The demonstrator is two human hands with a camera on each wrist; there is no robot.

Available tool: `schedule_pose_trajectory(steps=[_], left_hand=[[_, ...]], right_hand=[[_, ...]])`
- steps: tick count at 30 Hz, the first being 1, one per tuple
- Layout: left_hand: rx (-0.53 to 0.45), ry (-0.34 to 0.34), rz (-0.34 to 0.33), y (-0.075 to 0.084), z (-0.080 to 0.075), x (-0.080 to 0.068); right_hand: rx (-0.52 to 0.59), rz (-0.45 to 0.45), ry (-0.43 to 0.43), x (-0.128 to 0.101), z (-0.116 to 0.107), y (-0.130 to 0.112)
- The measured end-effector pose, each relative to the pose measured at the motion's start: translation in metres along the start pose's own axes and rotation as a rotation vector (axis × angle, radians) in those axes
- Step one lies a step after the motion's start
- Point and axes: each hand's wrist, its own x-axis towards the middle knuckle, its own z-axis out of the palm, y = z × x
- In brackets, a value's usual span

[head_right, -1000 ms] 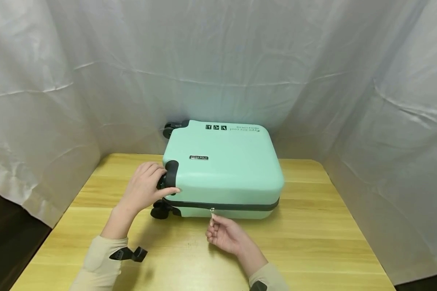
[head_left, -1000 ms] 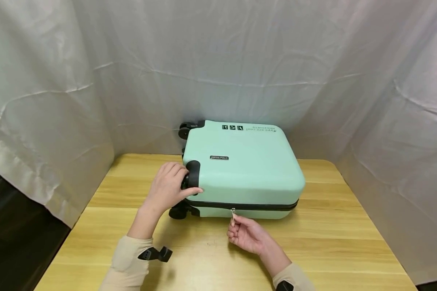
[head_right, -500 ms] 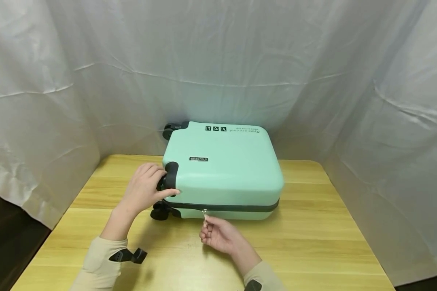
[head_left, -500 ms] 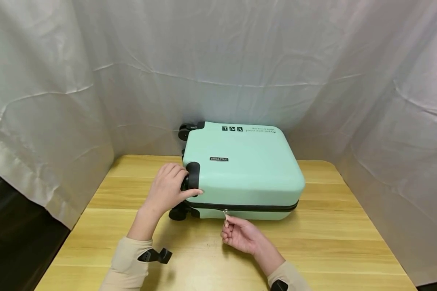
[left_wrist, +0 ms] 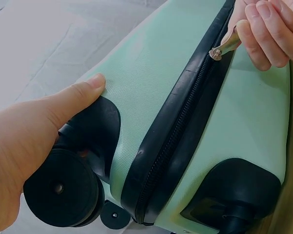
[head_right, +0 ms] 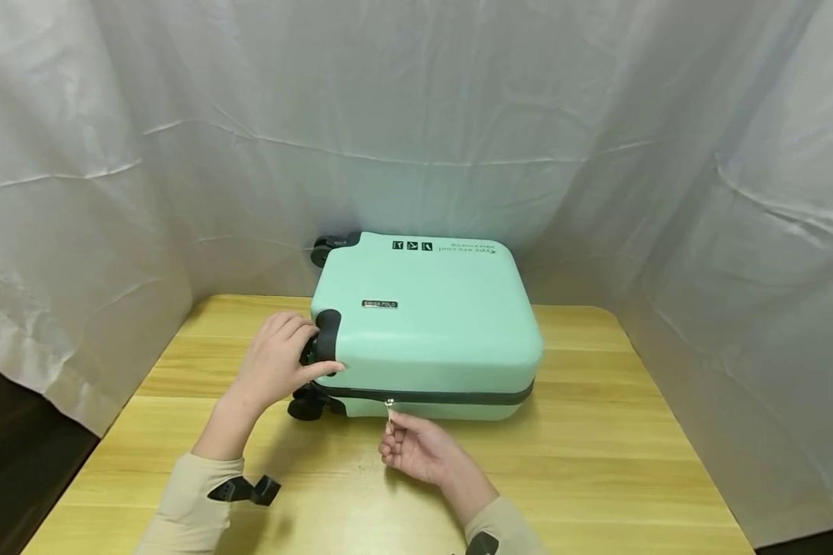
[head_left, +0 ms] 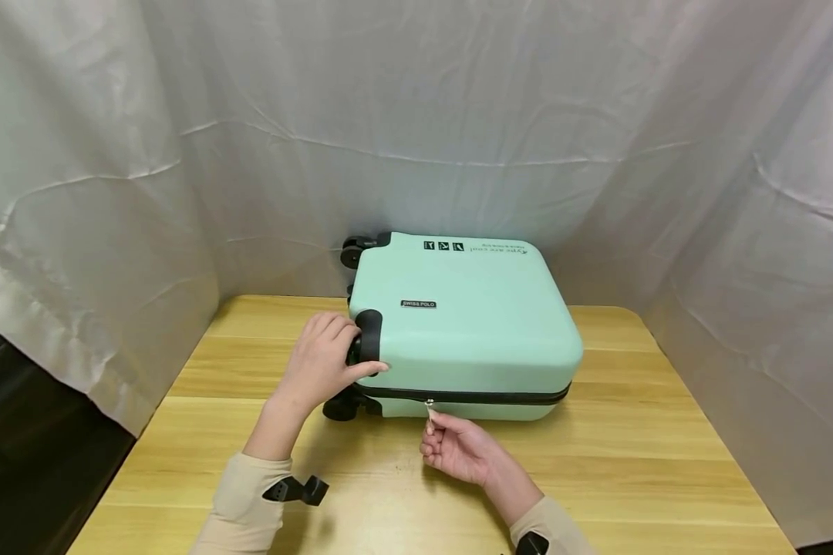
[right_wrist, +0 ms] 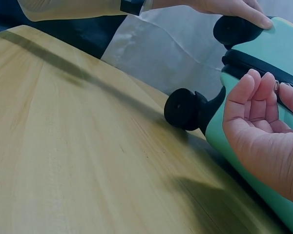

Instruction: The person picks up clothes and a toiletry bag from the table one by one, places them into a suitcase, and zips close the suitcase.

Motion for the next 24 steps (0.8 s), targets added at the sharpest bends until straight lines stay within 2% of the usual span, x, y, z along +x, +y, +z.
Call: schedule_pose_trajectory(steps=[9,14,20,24], left_hand=[[-0.002,0.014,-0.007,0.002,-0.001,0.0],[-0.028,0.007,-0.026,0.002,-0.002,0.0],[-0.04,-0.006,-0.079,0.002,-0.001,-0.004],[-0.048,-0.024,-0.124,0.003,-0.005,-0.006]], right_hand=[[-0.021,0.002,0.056,0.008,0.011,0.002],[-0.066,0.011,0.061,0.025,0.027,0.007],[-0.105,0.011,0.121,0.034,0.034,0.011],[-0.149,-0.007,0.121,0.034,0.032,0.01]])
